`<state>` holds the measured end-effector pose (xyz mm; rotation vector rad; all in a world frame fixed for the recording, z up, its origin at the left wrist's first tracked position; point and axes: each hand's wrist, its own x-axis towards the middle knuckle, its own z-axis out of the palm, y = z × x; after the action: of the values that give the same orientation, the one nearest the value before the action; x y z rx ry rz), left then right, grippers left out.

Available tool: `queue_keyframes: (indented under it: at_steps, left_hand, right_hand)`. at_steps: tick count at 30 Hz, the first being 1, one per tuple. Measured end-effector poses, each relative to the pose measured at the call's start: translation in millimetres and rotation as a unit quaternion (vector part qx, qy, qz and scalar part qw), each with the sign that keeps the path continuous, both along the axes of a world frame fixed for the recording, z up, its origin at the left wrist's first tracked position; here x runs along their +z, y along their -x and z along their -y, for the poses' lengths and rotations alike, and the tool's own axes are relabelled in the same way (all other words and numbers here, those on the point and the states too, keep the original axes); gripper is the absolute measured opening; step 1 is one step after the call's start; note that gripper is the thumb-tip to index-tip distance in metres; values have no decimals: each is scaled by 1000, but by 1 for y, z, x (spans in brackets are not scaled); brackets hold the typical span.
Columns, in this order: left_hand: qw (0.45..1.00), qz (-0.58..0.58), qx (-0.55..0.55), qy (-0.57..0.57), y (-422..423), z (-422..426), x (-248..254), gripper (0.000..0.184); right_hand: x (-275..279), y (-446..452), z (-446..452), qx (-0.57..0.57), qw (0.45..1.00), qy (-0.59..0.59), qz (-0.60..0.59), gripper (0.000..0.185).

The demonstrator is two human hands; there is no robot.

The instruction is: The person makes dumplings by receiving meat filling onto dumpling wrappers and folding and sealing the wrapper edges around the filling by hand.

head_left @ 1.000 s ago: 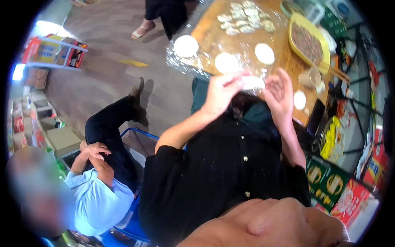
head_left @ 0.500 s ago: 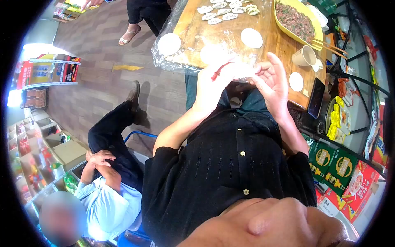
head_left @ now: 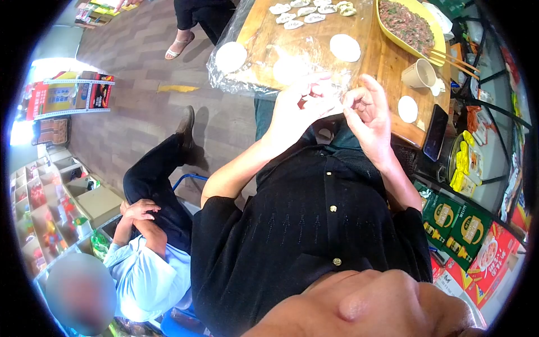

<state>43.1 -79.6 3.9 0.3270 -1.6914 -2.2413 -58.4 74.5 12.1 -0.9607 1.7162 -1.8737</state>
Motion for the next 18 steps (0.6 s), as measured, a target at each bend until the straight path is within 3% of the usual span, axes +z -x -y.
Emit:
queue_keyframes:
  at_steps: [2,4,11,14,18]
  left_hand:
    - [1000,1,1,-22,1,-2,-2,46]
    - [998,-32,9,48,2,-3,-5,47]
    - [997,-67,-29,13,2,-5,9,52]
    - [997,-61,-34,20,1,-4,11,52]
    - [997,-50,-29,41,0,0,7,53]
  right_hand:
    - [0,-3,0,-10,999,-19,-37,63]
    - [0,-5,0,-10,997,-14,-72,62]
    - [-7,-1,2,-38,981,-14,-191,62]
    - [-5,-7,4,-50,991,-7,-121,63]
    - [-11,-6,2,-31,989,15,-141,64]
